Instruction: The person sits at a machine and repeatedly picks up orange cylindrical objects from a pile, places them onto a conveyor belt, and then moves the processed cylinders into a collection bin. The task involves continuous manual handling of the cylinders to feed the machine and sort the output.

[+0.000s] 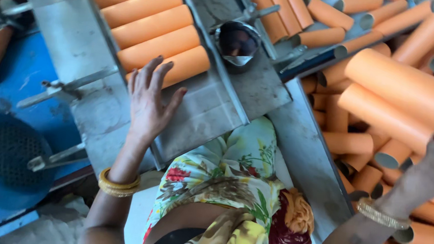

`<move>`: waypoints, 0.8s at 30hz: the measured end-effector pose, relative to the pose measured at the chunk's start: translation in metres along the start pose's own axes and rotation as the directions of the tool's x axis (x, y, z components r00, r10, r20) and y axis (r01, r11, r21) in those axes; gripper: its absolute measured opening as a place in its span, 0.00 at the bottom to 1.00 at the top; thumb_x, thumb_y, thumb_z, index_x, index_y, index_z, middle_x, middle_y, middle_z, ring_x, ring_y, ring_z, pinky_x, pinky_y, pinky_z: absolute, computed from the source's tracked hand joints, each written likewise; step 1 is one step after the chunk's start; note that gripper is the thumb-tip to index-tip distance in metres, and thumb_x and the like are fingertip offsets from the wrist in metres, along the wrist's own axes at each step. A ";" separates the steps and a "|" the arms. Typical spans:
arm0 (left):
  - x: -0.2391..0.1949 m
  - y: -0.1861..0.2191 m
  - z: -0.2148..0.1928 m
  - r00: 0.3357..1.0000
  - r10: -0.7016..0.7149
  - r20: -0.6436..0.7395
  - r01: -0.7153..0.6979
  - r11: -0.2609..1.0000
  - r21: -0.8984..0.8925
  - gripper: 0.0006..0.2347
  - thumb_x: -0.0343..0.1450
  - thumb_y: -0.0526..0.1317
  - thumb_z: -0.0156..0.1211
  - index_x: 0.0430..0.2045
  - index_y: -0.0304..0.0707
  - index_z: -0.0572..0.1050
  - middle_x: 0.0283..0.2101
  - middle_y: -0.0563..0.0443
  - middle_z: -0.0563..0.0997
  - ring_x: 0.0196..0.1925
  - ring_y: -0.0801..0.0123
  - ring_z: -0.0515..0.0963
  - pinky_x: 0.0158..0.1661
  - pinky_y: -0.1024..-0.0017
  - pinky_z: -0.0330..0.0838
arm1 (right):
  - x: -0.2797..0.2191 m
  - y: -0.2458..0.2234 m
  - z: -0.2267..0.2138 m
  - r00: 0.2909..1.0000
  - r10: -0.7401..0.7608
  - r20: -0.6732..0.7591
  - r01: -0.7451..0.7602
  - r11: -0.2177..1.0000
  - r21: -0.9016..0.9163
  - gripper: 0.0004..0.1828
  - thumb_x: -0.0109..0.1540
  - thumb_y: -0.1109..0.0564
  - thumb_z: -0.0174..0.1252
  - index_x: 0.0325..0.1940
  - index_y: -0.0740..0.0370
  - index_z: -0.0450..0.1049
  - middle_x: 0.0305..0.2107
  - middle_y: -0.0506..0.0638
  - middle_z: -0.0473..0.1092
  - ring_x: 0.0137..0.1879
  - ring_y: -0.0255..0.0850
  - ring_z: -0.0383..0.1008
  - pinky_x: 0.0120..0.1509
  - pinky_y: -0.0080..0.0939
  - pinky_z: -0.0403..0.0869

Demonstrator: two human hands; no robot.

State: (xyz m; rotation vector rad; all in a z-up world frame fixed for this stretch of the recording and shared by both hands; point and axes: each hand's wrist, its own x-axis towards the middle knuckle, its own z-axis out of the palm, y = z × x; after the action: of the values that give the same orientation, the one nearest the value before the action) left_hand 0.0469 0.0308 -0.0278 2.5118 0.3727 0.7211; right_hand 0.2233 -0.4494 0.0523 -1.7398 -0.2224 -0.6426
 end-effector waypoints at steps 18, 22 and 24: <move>-0.012 0.037 -0.031 0.955 0.086 0.283 -0.099 0.995 0.029 0.44 0.59 0.64 0.68 0.69 0.43 0.61 0.69 0.33 0.63 0.71 0.44 0.62 0.66 0.38 0.46 | -0.137 -0.035 0.254 0.578 -0.221 0.786 0.349 0.937 0.008 0.27 0.69 0.52 0.64 0.67 0.67 0.64 0.47 0.58 0.74 0.52 0.50 0.75 0.55 0.48 0.72; -0.015 0.028 -0.019 0.931 0.035 0.364 -0.106 0.979 0.175 0.46 0.56 0.64 0.69 0.69 0.44 0.61 0.70 0.35 0.63 0.71 0.46 0.62 0.66 0.38 0.47 | -0.120 -0.055 0.231 0.568 -0.260 0.781 0.441 0.897 -0.021 0.34 0.67 0.49 0.61 0.72 0.66 0.60 0.52 0.59 0.73 0.52 0.49 0.77 0.56 0.51 0.72; -0.020 0.023 -0.015 0.924 0.043 0.379 -0.131 0.969 0.209 0.45 0.58 0.64 0.69 0.69 0.44 0.62 0.70 0.35 0.63 0.72 0.46 0.62 0.66 0.38 0.48 | -0.110 -0.054 0.212 0.598 -0.129 0.791 0.346 0.932 -0.110 0.30 0.67 0.48 0.61 0.70 0.61 0.64 0.51 0.56 0.73 0.50 0.46 0.78 0.52 0.47 0.75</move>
State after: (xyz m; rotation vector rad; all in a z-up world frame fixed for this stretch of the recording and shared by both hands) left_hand 0.0248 0.0095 -0.0125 2.8250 0.2175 0.2254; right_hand 0.1703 -0.2146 0.0098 -2.1816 -1.0467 -0.0424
